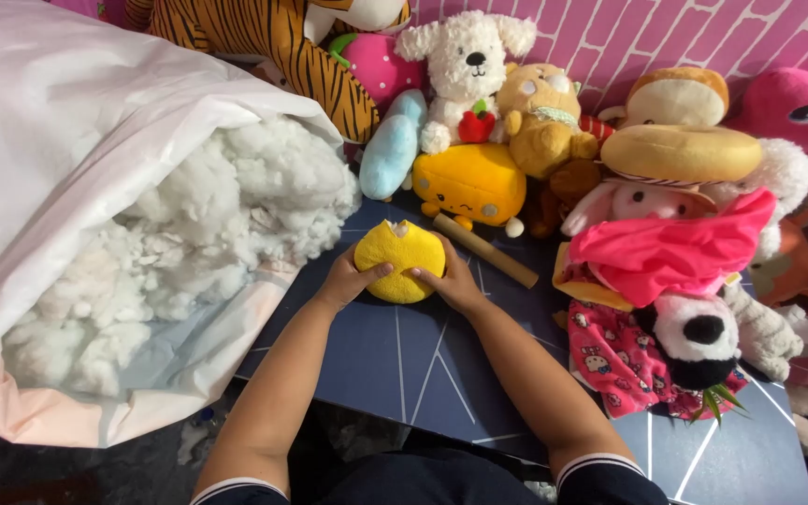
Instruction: Stuffing a small yellow plush toy with polyester fiberfill using hands and a wooden stick.
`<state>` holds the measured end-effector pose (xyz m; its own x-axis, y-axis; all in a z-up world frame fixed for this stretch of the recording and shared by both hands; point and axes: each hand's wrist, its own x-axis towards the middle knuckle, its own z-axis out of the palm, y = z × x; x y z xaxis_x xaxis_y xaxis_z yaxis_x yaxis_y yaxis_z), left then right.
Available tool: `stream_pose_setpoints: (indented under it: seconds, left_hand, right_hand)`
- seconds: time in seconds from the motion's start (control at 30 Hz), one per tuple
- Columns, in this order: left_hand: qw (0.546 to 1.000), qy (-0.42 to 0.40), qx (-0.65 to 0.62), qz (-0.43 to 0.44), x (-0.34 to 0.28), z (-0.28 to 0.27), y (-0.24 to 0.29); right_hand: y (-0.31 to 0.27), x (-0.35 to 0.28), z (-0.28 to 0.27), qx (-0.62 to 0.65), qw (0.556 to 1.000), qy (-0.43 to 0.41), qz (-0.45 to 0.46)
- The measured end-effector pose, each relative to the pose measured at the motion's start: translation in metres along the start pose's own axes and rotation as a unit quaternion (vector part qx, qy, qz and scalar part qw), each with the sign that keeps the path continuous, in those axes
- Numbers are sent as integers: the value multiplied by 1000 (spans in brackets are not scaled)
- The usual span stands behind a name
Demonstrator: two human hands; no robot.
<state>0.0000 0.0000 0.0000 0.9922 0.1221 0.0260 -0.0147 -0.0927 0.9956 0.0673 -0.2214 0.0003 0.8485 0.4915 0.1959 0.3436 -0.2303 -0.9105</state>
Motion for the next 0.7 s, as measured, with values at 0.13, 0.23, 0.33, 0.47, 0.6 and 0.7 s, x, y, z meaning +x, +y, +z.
stream_pose_setpoints:
  seconds: [0.13,0.23,0.33,0.47,0.6,0.7]
  left_hand:
    - [1000,5,-7,0,-1,-1,-3]
    - [1000,12,-13,6,0,-1,-5]
    - [1000,6,-17,12,-2,-2,-5]
    - [1000,12,-23,17,-1,-2,-4]
    - [1000,9,-19,18,-1,-1,-4]
    - [1000,13,-13,22,1,-1,-7]
  right_hand:
    - [2,2,2,-5,1000,6,-2]
    - [4,3,3,-20,1000,10,-6]
    - [2,0,5,-21,1000,15,-9]
    - [4,-1,5,-31,999,23,-18]
    - [8,0,4,-34,999,22,-19]
    - [12,2,4,-36,999,22,-19]
